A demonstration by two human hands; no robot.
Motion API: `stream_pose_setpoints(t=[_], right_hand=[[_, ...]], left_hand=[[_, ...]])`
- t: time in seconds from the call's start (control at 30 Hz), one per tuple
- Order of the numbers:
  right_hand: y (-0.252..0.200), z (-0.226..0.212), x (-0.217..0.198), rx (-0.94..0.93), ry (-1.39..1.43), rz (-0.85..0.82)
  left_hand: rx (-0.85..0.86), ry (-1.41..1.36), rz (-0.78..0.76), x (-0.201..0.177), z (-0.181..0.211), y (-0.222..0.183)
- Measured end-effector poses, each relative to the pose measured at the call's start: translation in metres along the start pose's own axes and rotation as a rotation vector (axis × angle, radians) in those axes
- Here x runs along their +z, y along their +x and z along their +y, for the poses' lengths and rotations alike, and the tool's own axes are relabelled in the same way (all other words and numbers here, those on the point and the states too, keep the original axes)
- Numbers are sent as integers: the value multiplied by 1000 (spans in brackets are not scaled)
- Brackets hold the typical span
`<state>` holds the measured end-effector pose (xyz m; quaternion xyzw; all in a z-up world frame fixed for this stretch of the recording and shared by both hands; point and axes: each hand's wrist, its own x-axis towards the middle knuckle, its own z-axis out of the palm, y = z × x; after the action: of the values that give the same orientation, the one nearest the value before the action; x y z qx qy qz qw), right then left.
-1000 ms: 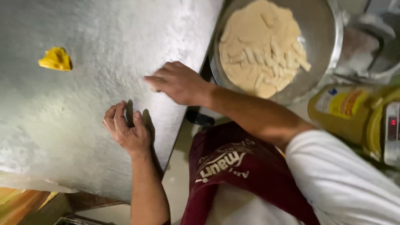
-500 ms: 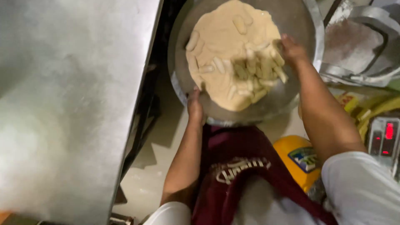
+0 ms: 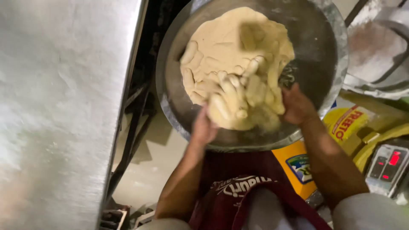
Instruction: Flattening dough, adding filling, and folding it into pastry shapes on a metal production table
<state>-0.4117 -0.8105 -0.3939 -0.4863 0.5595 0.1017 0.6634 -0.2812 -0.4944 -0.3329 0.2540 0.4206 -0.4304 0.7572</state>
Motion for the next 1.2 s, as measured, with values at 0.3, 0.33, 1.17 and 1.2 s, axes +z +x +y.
stream_pose_setpoints(t=[0.3, 0.33, 1.17, 1.2], right_hand=[[90, -32, 73, 37, 447, -124], [78, -32, 86, 30, 378, -138], [74, -115, 125, -140, -169, -453], [69, -115, 120, -126, -164, -444]], left_hand=[[192, 36, 370, 107, 74, 26], [182, 47, 267, 99, 63, 40], [299, 141, 239, 1, 71, 68], [284, 146, 247, -11, 62, 84]])
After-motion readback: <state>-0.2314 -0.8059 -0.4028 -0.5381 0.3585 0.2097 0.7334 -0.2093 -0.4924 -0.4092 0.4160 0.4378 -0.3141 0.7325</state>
